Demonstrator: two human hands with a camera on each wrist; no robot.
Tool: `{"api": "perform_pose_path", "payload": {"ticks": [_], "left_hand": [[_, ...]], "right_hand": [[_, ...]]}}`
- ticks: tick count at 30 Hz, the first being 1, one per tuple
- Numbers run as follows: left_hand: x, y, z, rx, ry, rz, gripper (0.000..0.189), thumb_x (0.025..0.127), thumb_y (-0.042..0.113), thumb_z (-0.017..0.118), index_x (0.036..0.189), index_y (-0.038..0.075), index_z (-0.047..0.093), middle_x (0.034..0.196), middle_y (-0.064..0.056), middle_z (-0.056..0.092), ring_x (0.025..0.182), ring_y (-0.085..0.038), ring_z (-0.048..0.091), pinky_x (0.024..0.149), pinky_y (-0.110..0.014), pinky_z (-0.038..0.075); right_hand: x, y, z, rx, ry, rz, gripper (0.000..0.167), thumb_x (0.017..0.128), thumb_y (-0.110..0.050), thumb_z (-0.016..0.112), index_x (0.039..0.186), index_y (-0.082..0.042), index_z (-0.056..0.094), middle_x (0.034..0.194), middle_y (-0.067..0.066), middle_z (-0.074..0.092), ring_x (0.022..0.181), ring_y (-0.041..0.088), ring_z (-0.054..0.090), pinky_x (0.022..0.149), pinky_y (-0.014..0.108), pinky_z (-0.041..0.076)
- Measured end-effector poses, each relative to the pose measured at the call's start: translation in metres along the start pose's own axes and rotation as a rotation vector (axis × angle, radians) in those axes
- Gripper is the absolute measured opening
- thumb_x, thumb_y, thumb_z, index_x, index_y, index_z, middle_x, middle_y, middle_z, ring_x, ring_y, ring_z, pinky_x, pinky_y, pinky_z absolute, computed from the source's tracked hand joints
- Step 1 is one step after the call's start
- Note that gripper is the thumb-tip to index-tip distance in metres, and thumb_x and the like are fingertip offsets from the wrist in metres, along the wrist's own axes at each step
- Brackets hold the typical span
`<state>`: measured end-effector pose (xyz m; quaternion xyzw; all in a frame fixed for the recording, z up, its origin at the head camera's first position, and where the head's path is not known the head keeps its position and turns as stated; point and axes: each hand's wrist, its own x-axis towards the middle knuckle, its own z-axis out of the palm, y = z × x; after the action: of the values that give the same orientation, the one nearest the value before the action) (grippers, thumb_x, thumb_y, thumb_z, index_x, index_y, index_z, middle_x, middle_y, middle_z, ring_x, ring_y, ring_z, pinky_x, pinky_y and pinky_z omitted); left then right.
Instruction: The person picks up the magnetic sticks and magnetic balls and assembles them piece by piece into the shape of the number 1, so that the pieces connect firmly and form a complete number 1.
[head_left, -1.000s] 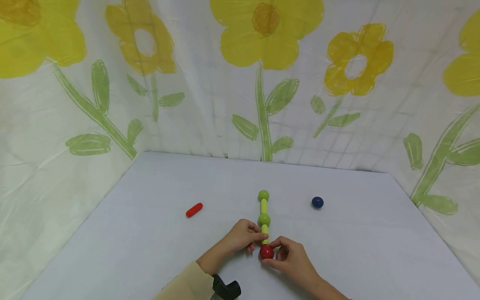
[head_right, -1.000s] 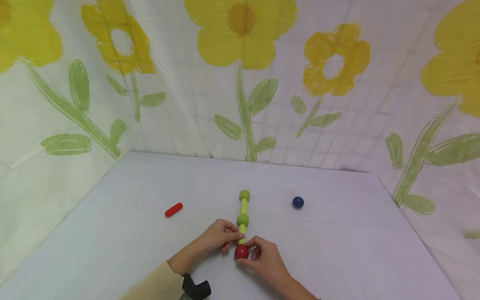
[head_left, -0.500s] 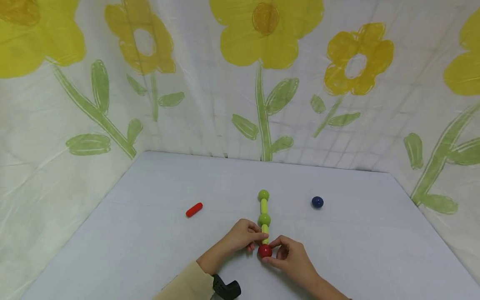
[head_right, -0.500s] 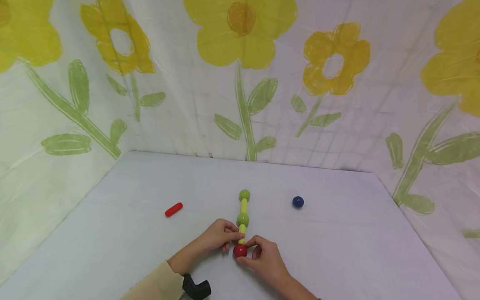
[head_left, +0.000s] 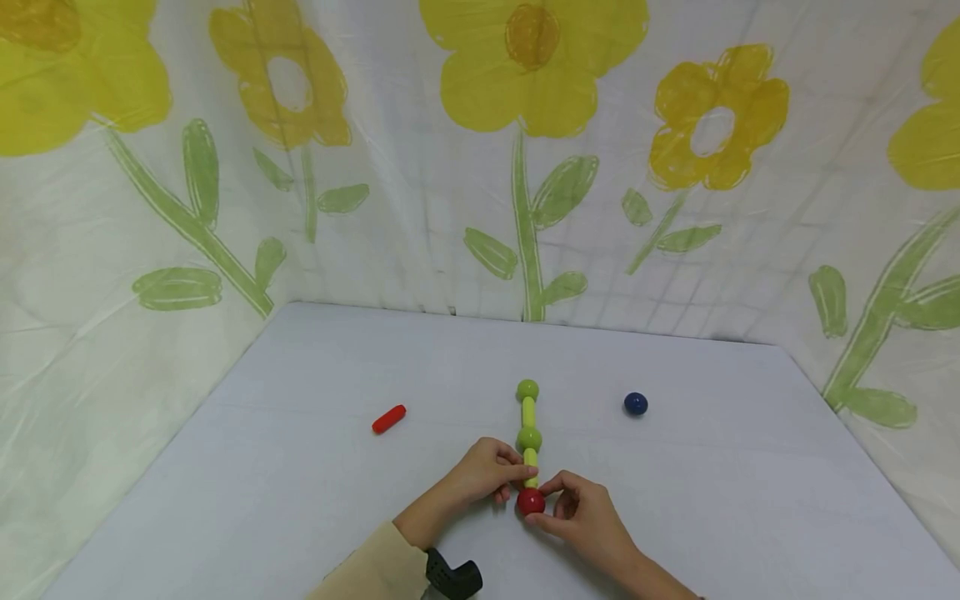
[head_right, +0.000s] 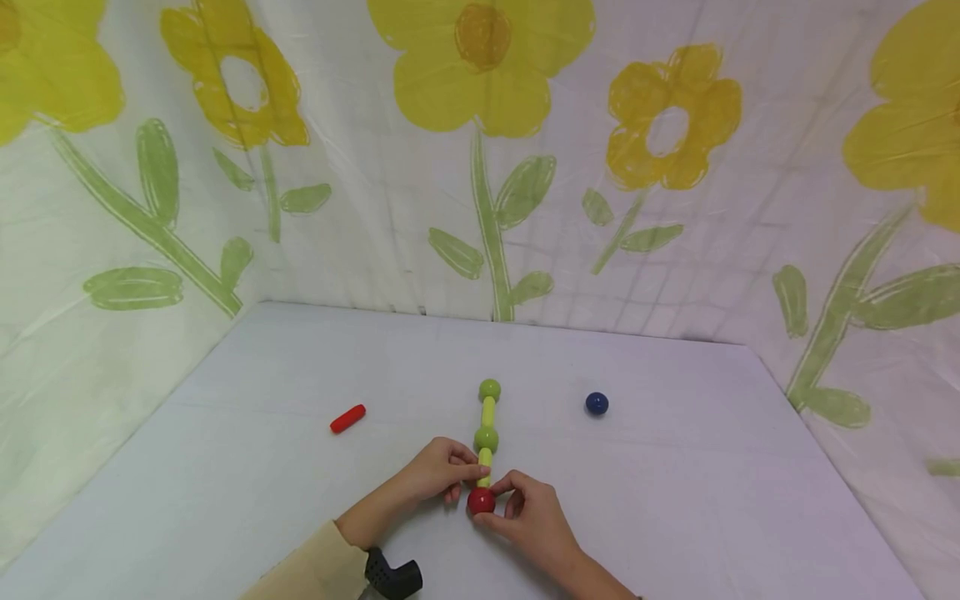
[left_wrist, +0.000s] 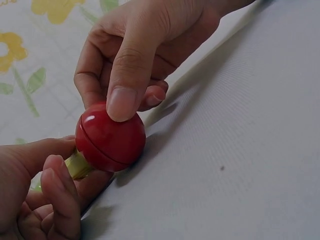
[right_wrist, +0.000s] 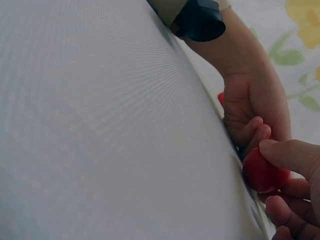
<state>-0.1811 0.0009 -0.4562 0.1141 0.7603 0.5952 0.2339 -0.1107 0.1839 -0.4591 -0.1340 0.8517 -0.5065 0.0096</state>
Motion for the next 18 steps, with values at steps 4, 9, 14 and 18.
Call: {"api": "perform_pose_path", "payload": {"ticks": [4, 9, 14, 18], "left_hand": [[-0.001, 0.0, -0.004, 0.013, -0.008, -0.003, 0.018, 0.088, 0.015, 0.073, 0.09, -0.002, 0.068, 0.065, -0.003, 0.066, 0.043, -0.005, 0.048, 0.043, -0.015, 0.04], [-0.002, 0.006, -0.022, 0.065, 0.012, -0.011, 0.023, 0.089, 0.019, 0.072, 0.098, -0.002, 0.068, 0.074, -0.007, 0.071, 0.047, -0.007, 0.051, 0.047, -0.019, 0.044], [-0.003, 0.013, -0.052, 0.077, 0.121, 0.007, 0.028, 0.09, 0.021, 0.071, 0.105, -0.002, 0.065, 0.079, -0.007, 0.07, 0.051, -0.009, 0.05, 0.052, -0.021, 0.046], [-0.007, 0.017, -0.071, 0.042, 0.203, 0.036, 0.029, 0.09, 0.019, 0.072, 0.107, -0.003, 0.065, 0.084, -0.011, 0.071, 0.051, -0.01, 0.048, 0.052, -0.022, 0.045]], "right_hand": [[0.0, 0.001, 0.0, 0.005, 0.001, -0.009, 0.026, 0.078, -0.016, 0.083, 0.093, -0.003, 0.065, 0.061, -0.006, 0.053, 0.055, 0.001, 0.046, 0.048, 0.019, 0.039], [0.0, 0.0, 0.0, 0.028, 0.001, -0.005, 0.027, 0.077, -0.016, 0.083, 0.093, -0.003, 0.065, 0.062, -0.005, 0.053, 0.055, 0.002, 0.046, 0.049, 0.019, 0.039], [0.0, -0.001, -0.001, 0.042, -0.008, 0.02, 0.029, 0.077, -0.016, 0.083, 0.094, -0.003, 0.065, 0.064, -0.003, 0.053, 0.057, 0.003, 0.047, 0.05, 0.018, 0.039], [0.0, 0.0, -0.002, 0.033, -0.01, 0.036, 0.029, 0.077, -0.016, 0.084, 0.095, -0.003, 0.065, 0.065, -0.003, 0.053, 0.058, 0.003, 0.047, 0.051, 0.018, 0.04]]}}
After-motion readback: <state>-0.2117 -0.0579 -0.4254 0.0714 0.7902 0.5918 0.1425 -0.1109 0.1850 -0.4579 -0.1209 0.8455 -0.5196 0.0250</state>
